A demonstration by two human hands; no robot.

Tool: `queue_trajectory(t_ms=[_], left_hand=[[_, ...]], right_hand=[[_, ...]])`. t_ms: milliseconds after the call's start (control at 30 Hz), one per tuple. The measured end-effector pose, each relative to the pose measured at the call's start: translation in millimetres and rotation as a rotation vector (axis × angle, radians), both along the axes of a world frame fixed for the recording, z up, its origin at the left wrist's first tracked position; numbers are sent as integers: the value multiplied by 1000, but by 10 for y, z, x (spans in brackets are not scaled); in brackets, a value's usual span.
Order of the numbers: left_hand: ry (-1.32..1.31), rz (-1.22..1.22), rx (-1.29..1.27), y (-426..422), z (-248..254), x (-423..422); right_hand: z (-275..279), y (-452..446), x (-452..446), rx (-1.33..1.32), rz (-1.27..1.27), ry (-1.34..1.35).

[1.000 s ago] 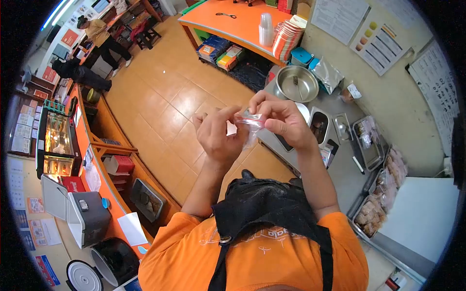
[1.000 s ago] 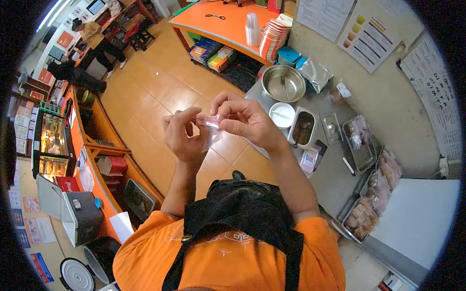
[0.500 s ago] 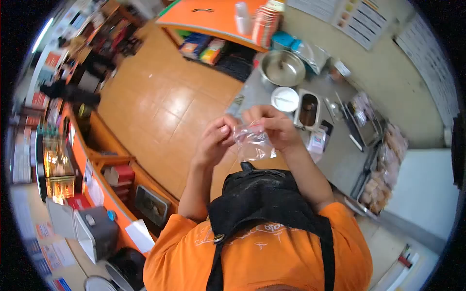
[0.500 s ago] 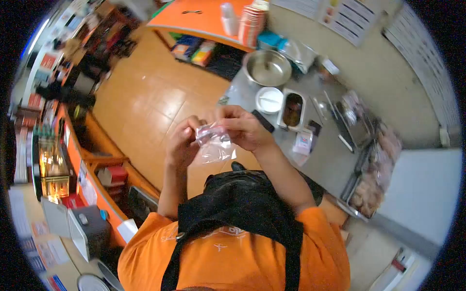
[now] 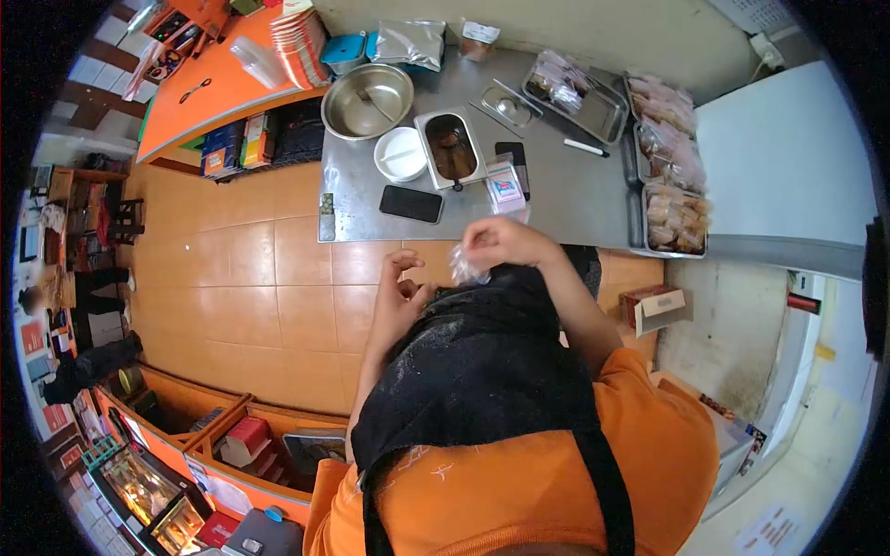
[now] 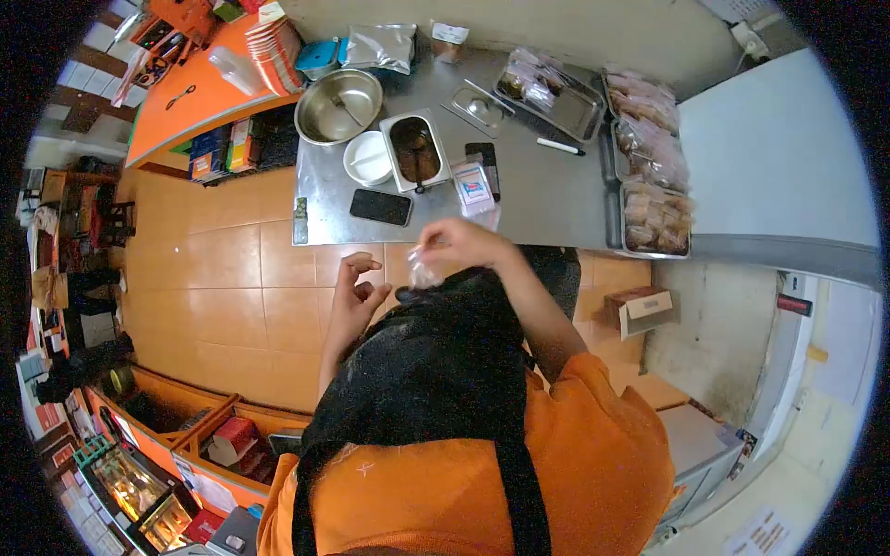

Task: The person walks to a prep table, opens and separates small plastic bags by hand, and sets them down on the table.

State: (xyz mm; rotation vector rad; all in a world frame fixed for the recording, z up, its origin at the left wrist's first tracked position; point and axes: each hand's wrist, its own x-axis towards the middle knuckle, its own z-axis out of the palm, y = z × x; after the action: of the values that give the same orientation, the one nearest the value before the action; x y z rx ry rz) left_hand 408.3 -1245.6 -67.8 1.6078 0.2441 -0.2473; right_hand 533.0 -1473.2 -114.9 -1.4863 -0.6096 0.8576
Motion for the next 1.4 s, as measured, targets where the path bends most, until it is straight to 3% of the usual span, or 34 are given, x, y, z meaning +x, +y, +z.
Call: queue_trajectory(t_ms=[67, 167, 200, 233, 300, 367, 433, 600, 800, 933, 967, 1033, 1100, 1133, 1167, 1200, 1233, 1267, 1333, 1400], left_hand=[[25, 73, -99, 44, -72, -22], [45, 43, -87, 215, -287, -92], [69, 36, -101, 225, -327, -94], [172, 73, -149, 197, -234, -84], [198, 49, -133, 204, -287, -107], [221, 29, -113, 218, -334, -133], [249, 24, -154, 193, -378, -145], [206, -39, -152, 141, -506, -152], [242, -18, -130, 227, -501, -158], [274, 23, -166, 265, -465, -122], [265, 27, -165, 262, -476, -129], [230, -3, -126, 280, -519, -111], [253, -51, -66, 283, -531, -104], [267, -62, -51, 301, -751, -136], [72, -59, 67, 267, -815, -138], [121, -15, 4, 238, -442, -115], [-44, -11, 159, 210, -589, -99], [-27, 56, 78, 158, -534, -85], [-131, 67, 99, 127, -228, 9], [-259, 39, 257, 104, 96, 106]], right_hand=[[-255, -488, 203, -140, -199, -116], [-454, -1091, 476, -237, -762, 54], [-683, -1318, 548, -243, -956, 50], [-1144, -1680, 650, -248, -960, 57], [-1989, -1998, 680, -669, -1339, -375], [-1673, -1677, 411, -887, -1023, -132], [-1858, -1345, 207, -928, -855, -223], [-1781, -732, 46, -1003, -876, -315], [-1941, -931, 141, -1079, -1035, -425], [-1887, -1168, 147, -886, -1179, -267], [-1982, -1278, 167, -936, -1209, -362], [-2120, -1456, 205, -808, -1375, -144], [-2282, -1717, 130, -218, -1421, 60], [-2556, -2001, 180, -94, -1349, 258], [-1886, -1737, 143, -270, -1275, 22], [-1752, -1655, 200, -123, -1250, 125], [-1441, -1490, 241, -185, -1304, 200], [-1042, -1205, 222, -90, -1258, 122], [-292, -656, 176, -237, -1056, 109], [-109, -207, 125, -140, -896, 91]])
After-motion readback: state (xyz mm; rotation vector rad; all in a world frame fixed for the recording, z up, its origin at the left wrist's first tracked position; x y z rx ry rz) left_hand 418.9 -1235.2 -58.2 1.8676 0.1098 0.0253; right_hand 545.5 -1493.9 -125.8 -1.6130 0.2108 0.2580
